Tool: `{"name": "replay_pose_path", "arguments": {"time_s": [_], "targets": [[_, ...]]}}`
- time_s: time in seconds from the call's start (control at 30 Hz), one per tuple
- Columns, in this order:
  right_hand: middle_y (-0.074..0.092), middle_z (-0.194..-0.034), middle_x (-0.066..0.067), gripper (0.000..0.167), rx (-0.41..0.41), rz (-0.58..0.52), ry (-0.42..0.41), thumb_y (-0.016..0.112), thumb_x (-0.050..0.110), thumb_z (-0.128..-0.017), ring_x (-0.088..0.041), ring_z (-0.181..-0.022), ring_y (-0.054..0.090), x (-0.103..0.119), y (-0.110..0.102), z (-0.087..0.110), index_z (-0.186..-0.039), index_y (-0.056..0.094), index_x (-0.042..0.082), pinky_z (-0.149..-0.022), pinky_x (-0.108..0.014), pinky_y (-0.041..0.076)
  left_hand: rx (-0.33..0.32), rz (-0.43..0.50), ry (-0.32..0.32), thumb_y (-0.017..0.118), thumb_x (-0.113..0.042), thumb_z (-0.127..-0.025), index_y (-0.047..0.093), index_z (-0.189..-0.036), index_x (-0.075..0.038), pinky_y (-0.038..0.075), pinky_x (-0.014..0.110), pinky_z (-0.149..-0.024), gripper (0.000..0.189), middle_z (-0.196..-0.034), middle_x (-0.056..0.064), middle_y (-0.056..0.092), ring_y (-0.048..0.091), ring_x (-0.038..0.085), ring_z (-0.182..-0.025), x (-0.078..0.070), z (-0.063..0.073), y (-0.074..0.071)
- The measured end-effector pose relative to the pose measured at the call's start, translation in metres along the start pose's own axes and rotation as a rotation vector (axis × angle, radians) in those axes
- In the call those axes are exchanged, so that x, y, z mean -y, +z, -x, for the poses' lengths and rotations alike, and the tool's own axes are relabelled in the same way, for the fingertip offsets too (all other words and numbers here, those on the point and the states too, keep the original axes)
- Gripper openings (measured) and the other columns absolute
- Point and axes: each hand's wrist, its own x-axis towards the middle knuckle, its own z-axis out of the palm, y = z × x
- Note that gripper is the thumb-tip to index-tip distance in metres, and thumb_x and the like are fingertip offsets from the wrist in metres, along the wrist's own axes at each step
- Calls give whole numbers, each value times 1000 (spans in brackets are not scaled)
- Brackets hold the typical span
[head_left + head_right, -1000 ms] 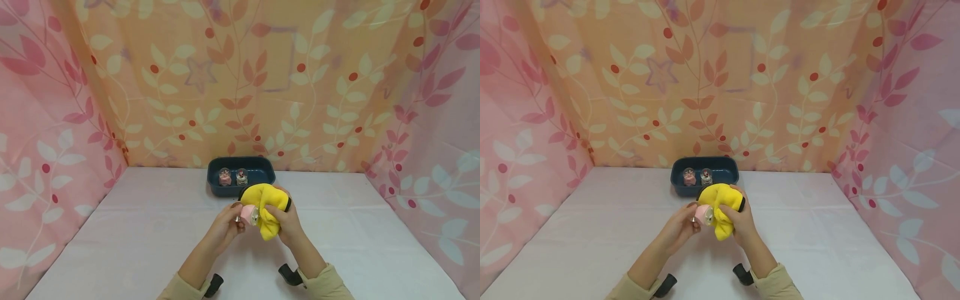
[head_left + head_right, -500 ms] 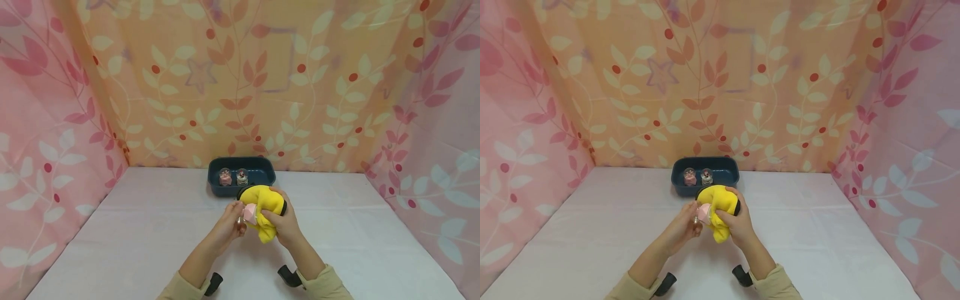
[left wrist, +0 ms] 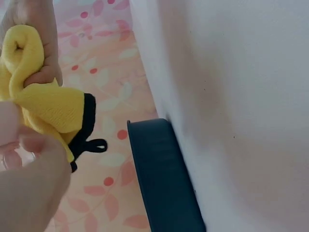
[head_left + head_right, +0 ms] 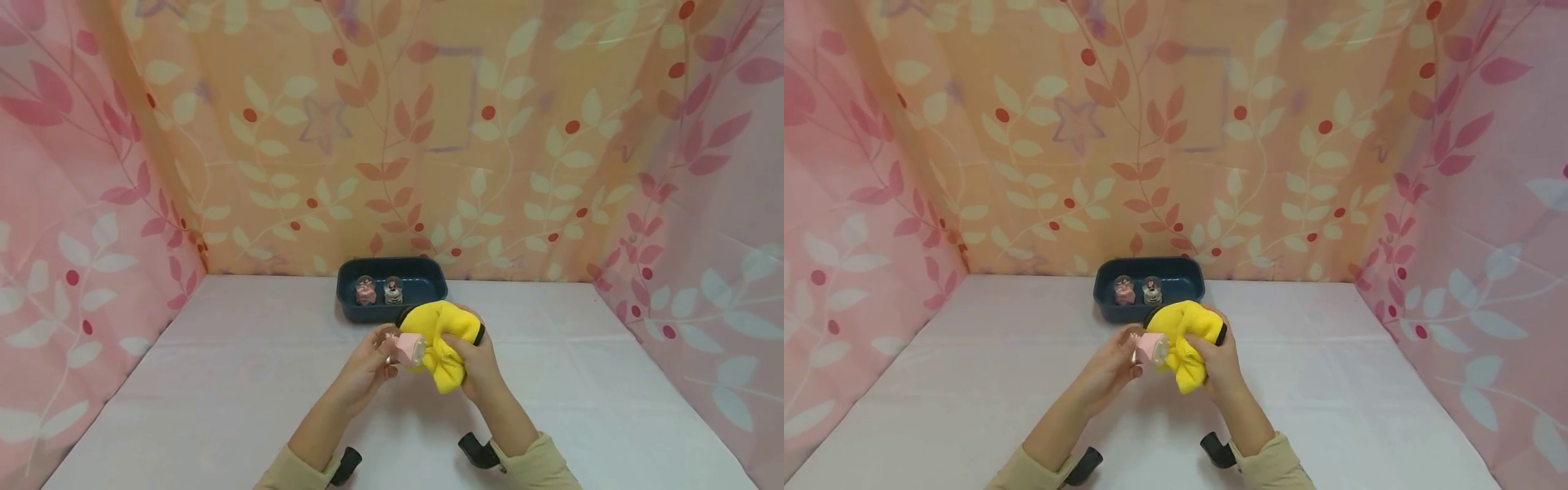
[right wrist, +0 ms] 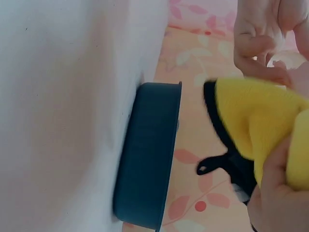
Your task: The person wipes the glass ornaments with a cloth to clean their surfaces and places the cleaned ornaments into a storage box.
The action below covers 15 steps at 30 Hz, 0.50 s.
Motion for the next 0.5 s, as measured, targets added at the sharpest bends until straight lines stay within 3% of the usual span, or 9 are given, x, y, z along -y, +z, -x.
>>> {"name": "replay_pose_path", "arguments": {"time_s": [0.1,0.2,0.3,0.4,0.5], "targets": [[48,-110,-6,50,66,-53,43,54,0,-89,-16,-94,55,0,0,1,-134,37,13,-80,-28,52,-30,-19,38,60,-34,-96,34,-134,-5,37,28,-77,54,-122,9,46,49,18,-98,-1,-1,0],[48,-110,-7,48,153,-49,78,52,5,-91,-16,-96,54,-3,2,2,-135,33,11,-83,-28,51,-23,-26,48,63,-26,-95,32,-137,-4,40,30,-91,56,-131,12,44,47,21,-110,-1,0,1],[49,-110,-6,48,158,-22,71,52,4,-91,-16,-95,54,-5,3,2,-136,34,10,-83,-29,51,-14,-54,36,67,-19,-93,32,-139,-2,42,32,-99,60,-138,17,42,45,24,-118,-1,0,2],[50,-109,-6,51,112,-16,21,53,-3,-89,-16,-94,56,-6,3,2,-135,35,9,-82,-29,52,-16,-129,37,69,-17,-92,37,-141,-4,46,30,-91,60,-138,17,43,48,24,-111,-1,0,1],[50,-111,-6,54,60,-21,-32,53,-7,-86,-17,-95,56,-6,4,3,-134,37,9,-82,-29,52,-27,-195,36,68,-20,-92,41,-143,-10,45,27,-76,59,-128,15,49,53,20,-93,-2,-2,0]]}}
